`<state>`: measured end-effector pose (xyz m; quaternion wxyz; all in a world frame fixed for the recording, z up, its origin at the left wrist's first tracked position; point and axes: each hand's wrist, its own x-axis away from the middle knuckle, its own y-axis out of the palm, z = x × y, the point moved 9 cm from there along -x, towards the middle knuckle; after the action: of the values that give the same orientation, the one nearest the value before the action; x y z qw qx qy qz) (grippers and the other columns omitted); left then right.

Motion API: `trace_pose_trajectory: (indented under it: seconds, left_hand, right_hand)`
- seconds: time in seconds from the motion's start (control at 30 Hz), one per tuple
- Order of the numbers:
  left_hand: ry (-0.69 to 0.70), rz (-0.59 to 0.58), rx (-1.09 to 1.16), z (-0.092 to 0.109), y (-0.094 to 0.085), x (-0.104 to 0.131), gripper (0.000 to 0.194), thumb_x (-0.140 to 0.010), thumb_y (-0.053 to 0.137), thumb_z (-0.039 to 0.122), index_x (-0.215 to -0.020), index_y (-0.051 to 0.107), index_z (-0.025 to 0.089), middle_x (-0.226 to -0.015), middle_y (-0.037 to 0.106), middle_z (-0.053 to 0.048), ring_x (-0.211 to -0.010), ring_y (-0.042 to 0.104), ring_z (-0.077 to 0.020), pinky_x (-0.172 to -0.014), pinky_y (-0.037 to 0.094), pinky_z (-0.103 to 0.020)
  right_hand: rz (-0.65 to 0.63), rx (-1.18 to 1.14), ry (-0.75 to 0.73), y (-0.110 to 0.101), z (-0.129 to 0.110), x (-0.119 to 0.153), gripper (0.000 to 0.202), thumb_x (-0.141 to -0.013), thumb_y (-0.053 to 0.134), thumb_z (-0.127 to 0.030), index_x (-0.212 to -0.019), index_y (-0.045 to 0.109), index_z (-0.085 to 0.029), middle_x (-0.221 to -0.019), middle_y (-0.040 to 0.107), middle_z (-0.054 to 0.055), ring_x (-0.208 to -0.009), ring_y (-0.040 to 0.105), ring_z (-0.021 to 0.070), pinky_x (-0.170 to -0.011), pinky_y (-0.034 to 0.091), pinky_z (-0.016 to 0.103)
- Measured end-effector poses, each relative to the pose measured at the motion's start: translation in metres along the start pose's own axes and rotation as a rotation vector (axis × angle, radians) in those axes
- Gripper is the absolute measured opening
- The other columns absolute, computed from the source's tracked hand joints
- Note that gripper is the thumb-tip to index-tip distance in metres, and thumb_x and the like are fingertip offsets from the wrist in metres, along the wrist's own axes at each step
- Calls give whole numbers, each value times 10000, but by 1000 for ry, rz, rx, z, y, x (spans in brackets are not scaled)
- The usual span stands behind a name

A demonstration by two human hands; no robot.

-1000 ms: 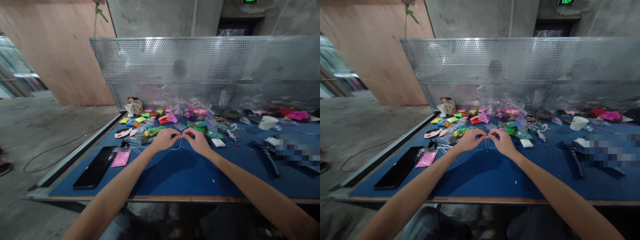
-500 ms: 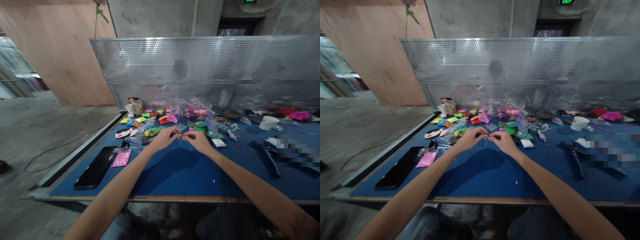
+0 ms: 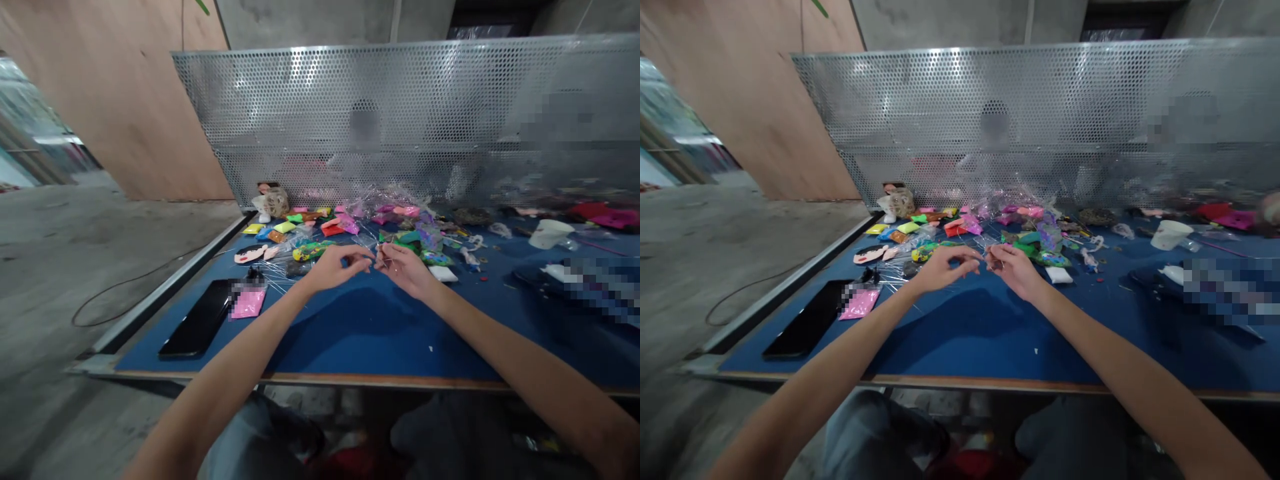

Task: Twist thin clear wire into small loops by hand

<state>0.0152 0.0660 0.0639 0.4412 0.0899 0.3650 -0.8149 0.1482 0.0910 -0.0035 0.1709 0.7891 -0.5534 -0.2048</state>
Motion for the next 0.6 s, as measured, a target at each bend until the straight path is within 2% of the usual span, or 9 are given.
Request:
trace_pose_trajectory:
  seconds: [0.1, 0.2, 0.3, 0.37, 0.5, 0.6]
  left_hand:
    - [33, 69, -18, 3, 8, 3, 274, -916, 678, 420, -1016, 709, 167, -739, 739, -26, -555, 614, -99, -579, 483, -213]
    - [6, 175, 21, -3, 5, 3, 268, -892, 711, 421, -943, 679, 159, -701, 732, -16, -482, 578, -83, -516, 464, -197]
    - [-10, 219, 57, -7, -1, 3, 306, -871, 738, 415, -1036, 675, 166, -757, 755, -22, -464, 572, -82, -501, 470, -201]
    - [-8, 178, 46, -6, -2, 1, 294, -878, 728, 420, -1029, 710, 168, -803, 765, -36, -482, 587, -86, -521, 485, -211]
    - [-12, 8, -34, -3, 6, 0, 270, -893, 705, 439, -937, 786, 185, -845, 769, -55, -628, 667, -125, -632, 519, -234]
    - [-20, -23, -101, -4, 5, 1, 278, -900, 688, 457, -932, 798, 203, -871, 776, -58, -723, 685, -149, -658, 509, -243]
  right_hand:
    - [65, -18, -9, -6, 0, 0, 259, -754, 859, -351, -928, 763, -186, -795, 675, 7, -757, 598, 128, -749, 501, 279]
    - [82, -11, -10, -7, 1, 0, 273, -748, 859, -371, -926, 759, -189, -788, 675, -1, -718, 578, 121, -733, 500, 285]
    - [71, -5, 8, -5, 2, 1, 288, -737, 860, -389, -920, 753, -193, -763, 663, -10, -682, 564, 111, -713, 497, 280]
    - [60, 10, 12, -3, 1, 2, 298, -733, 859, -400, -920, 754, -193, -756, 657, -10, -668, 558, 108, -694, 493, 272]
    - [34, 95, 38, -1, 4, 2, 311, -713, 868, -411, -900, 757, -189, -750, 659, -2, -653, 560, 109, -667, 487, 264]
    - [54, 161, 59, -3, 6, 2, 332, -668, 891, -421, -840, 738, -181, -725, 651, 0, -629, 546, 110, -647, 487, 262]
